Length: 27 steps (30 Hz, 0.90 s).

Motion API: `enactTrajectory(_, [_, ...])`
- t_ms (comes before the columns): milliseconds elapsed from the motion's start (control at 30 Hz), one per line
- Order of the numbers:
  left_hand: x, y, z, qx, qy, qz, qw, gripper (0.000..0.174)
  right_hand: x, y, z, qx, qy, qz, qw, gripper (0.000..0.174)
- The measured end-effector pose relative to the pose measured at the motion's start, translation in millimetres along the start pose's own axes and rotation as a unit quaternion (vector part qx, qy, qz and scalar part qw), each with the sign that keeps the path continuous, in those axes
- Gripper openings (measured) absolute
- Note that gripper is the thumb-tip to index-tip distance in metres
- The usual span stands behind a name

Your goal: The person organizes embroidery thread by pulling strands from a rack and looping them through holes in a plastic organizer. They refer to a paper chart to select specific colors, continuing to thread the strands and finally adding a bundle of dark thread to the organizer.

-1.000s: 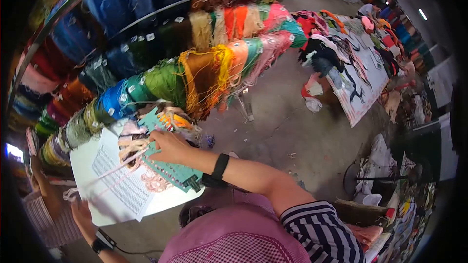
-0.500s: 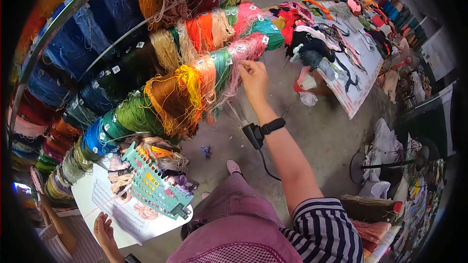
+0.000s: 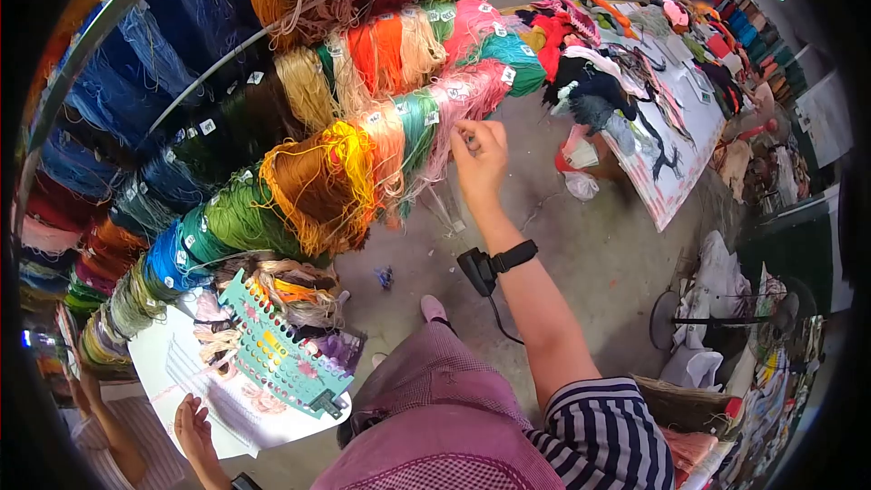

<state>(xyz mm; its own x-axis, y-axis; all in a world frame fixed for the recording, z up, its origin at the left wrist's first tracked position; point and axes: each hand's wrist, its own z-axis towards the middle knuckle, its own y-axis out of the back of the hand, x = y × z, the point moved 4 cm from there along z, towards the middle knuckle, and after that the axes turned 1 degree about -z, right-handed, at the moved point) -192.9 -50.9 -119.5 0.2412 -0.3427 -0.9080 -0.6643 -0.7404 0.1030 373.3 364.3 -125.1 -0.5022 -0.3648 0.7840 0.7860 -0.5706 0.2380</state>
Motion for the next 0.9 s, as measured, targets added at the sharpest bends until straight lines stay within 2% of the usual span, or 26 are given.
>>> enactTrajectory(33, [1, 2, -1, -0.003, 0.004, -0.002, 1.0, 0.024, 3, -2, 2, 0.002, -0.001, 0.0, 1.0, 0.016])
enactTrajectory(100, [1, 2, -2, 0.0, 0.004, -0.003, 1.0, 0.024, 10, -10, 12, -0.024, 0.068, -0.047, 0.996, 0.015])
enactTrajectory(233, [-3, -6, -10, -0.01, 0.001, 0.009, 1.0, 0.022, 0, -22, 15, -0.012, 0.053, -0.047, 0.997, 0.013])
enactTrajectory(300, [-2, -4, -10, -0.003, -0.003, 0.007, 1.0, 0.023, 2, -14, 11, 0.012, 0.006, -0.007, 1.0, 0.011])
enactTrajectory(533, [2, 2, -9, -0.002, -0.003, 0.003, 1.0, 0.024, -12, 2, 2, 0.085, -0.051, 0.153, 0.983, 0.009])
enactTrajectory(600, [1, 2, -9, 0.001, -0.004, 0.002, 1.0, 0.024, -10, -4, -1, 0.155, -0.2, 0.351, 0.902, 0.006])
enactTrajectory(700, [2, 0, -8, -0.001, -0.004, 0.001, 1.0, 0.024, -15, -5, 0, 0.19, -0.236, 0.328, 0.895, 0.004])
enactTrajectory(900, [1, -3, -10, -0.007, 0.006, -0.001, 1.0, 0.024, -21, -5, 0, 0.192, -0.244, 0.299, 0.902, 0.01])
